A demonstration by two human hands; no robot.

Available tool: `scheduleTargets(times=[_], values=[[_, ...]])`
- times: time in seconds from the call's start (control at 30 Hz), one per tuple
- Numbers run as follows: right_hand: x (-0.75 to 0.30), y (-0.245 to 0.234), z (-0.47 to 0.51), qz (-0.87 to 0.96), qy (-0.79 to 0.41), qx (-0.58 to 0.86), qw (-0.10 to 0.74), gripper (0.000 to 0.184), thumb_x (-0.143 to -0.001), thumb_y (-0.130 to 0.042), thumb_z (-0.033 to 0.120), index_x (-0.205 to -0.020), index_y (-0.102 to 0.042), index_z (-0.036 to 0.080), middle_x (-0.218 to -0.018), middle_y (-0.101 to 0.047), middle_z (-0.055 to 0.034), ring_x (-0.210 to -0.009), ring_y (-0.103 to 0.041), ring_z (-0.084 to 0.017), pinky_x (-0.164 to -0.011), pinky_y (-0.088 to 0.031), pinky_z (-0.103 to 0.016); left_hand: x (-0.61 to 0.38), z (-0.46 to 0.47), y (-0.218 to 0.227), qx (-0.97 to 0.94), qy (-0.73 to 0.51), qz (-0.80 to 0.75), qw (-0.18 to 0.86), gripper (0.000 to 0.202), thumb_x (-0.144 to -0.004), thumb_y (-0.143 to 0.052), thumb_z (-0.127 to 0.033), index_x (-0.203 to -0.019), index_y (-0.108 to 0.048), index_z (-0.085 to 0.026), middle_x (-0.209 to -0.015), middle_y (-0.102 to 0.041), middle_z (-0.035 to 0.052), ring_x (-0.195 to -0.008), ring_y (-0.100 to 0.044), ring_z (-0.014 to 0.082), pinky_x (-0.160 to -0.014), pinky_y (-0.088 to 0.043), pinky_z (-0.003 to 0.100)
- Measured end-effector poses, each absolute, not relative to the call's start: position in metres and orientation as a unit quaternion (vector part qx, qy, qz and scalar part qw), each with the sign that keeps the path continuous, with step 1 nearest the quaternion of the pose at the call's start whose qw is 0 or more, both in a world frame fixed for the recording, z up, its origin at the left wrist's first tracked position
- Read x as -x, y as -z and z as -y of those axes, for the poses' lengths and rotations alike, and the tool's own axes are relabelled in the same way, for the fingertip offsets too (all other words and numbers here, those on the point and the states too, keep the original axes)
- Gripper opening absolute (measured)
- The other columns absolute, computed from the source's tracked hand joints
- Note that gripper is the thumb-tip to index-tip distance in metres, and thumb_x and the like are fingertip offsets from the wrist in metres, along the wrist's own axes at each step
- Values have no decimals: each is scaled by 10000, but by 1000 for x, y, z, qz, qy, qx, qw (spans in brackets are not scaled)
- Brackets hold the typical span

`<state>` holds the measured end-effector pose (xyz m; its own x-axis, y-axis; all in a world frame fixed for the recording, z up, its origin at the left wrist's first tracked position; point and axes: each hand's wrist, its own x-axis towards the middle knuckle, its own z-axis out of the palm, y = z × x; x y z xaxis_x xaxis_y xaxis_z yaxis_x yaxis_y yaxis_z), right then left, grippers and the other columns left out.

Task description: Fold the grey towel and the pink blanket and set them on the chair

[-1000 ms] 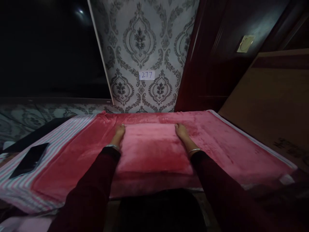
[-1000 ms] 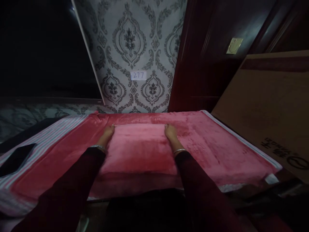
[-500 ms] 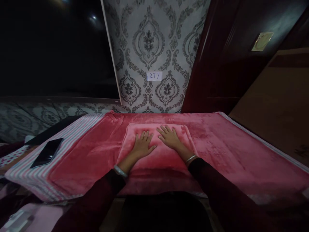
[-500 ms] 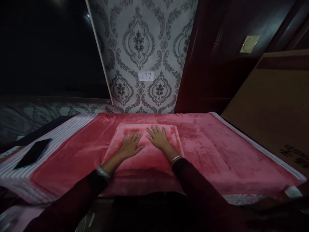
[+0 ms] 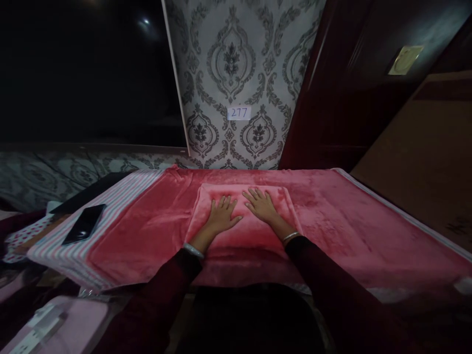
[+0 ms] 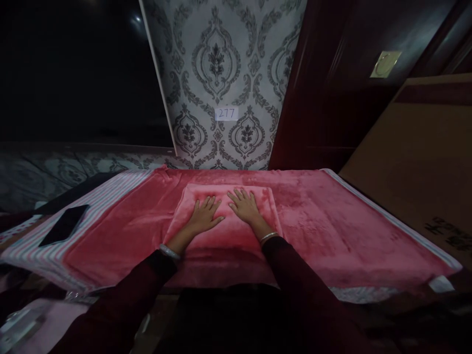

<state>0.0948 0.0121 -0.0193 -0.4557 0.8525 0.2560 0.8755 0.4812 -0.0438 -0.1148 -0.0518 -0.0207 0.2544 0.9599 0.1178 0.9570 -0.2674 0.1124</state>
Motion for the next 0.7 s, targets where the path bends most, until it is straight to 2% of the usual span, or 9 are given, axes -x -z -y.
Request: scheduleTargets(times=[0.2, 0.33, 0.43, 0.57, 0.7], values=[[-95, 18, -11, 852, 38, 508, 119, 551, -1086, -364, 441, -1627, -382, 335, -1705, -326, -82, -1575, -279, -310, -1243, -216, -622, 113, 53, 21, -790, -83, -607, 14, 822, -988, -387, -702, -1658, -294, -234, -1733, -230, 154, -1608, -165, 384, -1265, -113, 668], [-90, -1, -5, 846, -7, 527, 82, 567, -1088, -381, 410, -1645, -344, 309, -1728, -257, -83, -1592, -231, -325, -1251, -196, -631, 112, 56, 9, -790, -72, -608, 24, 805, -1006, -383, -665, -1657, -290, -201, -1735, -203, 167, -1611, -154, 379, -1268, -114, 662], [-84, -18, 11, 842, -53, 534, 59, 559, -1089, -376, 408, -1631, -384, 269, -1727, -245, -113, -1591, -232, -339, -1243, -220, -640, 119, 61, -6, -806, -50, -588, 45, 766, -1006, -420, -622, -1643, -326, -205, -1726, -234, 168, -1605, -189, 368, -1268, -150, 646], [-80, -16, 49, 901, -59, 420, 91, 534, -1086, -387, 430, -1582, -478, 255, -1692, -340, -123, -1585, -263, -300, -1267, -217, -581, 140, 77, -9, -810, -62, -583, 0, 659, -1022, -435, -509, -1601, -414, -196, -1697, -315, 179, -1587, -260, 349, -1276, -139, 635], [-80, 6, 78, 936, -75, 329, 99, 554, -1097, -357, 461, -1615, -420, 275, -1697, -340, -77, -1602, -215, -266, -1300, -145, -546, 156, 91, 5, -793, -71, -605, -30, 631, -1047, -372, -500, -1609, -406, -216, -1707, -305, 155, -1601, -220, 342, -1279, -125, 639]])
